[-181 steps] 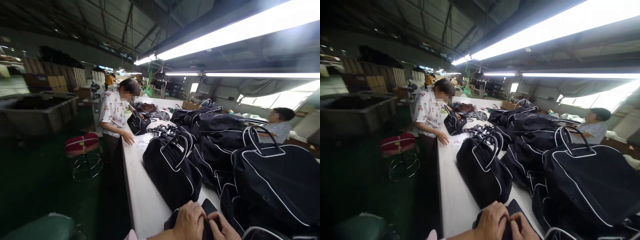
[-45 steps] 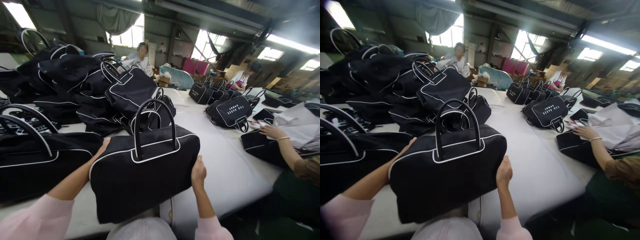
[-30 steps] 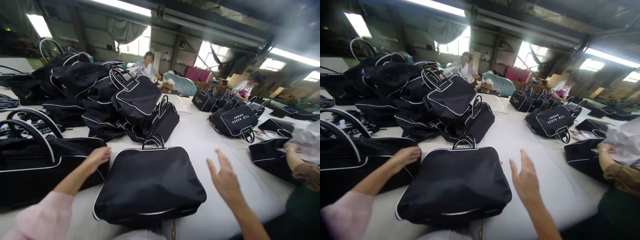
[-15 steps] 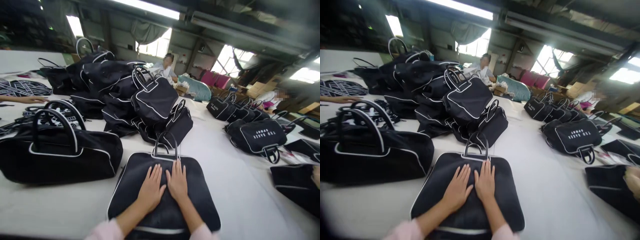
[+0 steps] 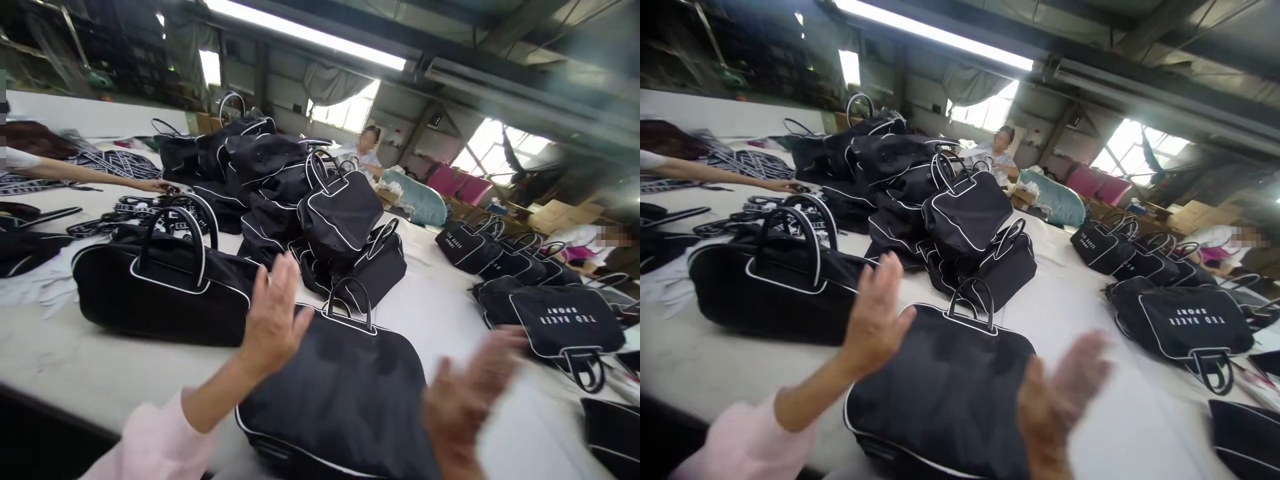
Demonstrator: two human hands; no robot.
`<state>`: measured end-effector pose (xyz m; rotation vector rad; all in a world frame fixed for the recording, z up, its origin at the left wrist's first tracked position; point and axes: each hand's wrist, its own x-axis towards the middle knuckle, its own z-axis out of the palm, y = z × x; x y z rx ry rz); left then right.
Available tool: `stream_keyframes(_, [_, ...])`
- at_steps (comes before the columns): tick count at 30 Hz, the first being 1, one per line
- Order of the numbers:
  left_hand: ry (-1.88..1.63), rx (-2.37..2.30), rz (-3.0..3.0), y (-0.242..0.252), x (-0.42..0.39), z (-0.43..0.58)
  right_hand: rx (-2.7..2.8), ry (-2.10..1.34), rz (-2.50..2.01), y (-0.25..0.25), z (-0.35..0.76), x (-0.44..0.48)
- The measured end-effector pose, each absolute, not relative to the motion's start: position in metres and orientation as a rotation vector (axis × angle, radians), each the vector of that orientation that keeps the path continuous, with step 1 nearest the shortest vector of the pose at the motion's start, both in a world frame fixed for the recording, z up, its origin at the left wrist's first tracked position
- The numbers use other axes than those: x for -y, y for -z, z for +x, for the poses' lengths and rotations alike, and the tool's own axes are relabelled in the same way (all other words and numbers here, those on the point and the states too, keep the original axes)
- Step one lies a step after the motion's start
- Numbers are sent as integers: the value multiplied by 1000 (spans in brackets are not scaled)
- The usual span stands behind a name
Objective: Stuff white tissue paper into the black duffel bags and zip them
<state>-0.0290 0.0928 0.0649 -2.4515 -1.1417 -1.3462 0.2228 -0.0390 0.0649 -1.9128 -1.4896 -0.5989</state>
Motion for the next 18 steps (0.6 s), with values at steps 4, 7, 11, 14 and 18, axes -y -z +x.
stream_keyframes(4, [777, 1134, -2852, 84, -52, -27, 1672, 407, -2177, 108, 225, 59])
stream_keyframes(7, [677, 1220, -3050, 113, -55, -32, 1782, 106, -2260, 136, 249, 68])
stream_keyframes(11, [982, 1506, -3038, 37, -88, -62, 1469, -166, -2333, 38, 279, 69])
stream_keyframes(14, [1436, 1484, -2829, -36, -104, -98, 1280, 22, -2283, -61, 281, 73])
stream_keyframes(18, [1710, 1531, -2401, -31, -88, -111, 1082, 494, -2167, -79, 263, 79])
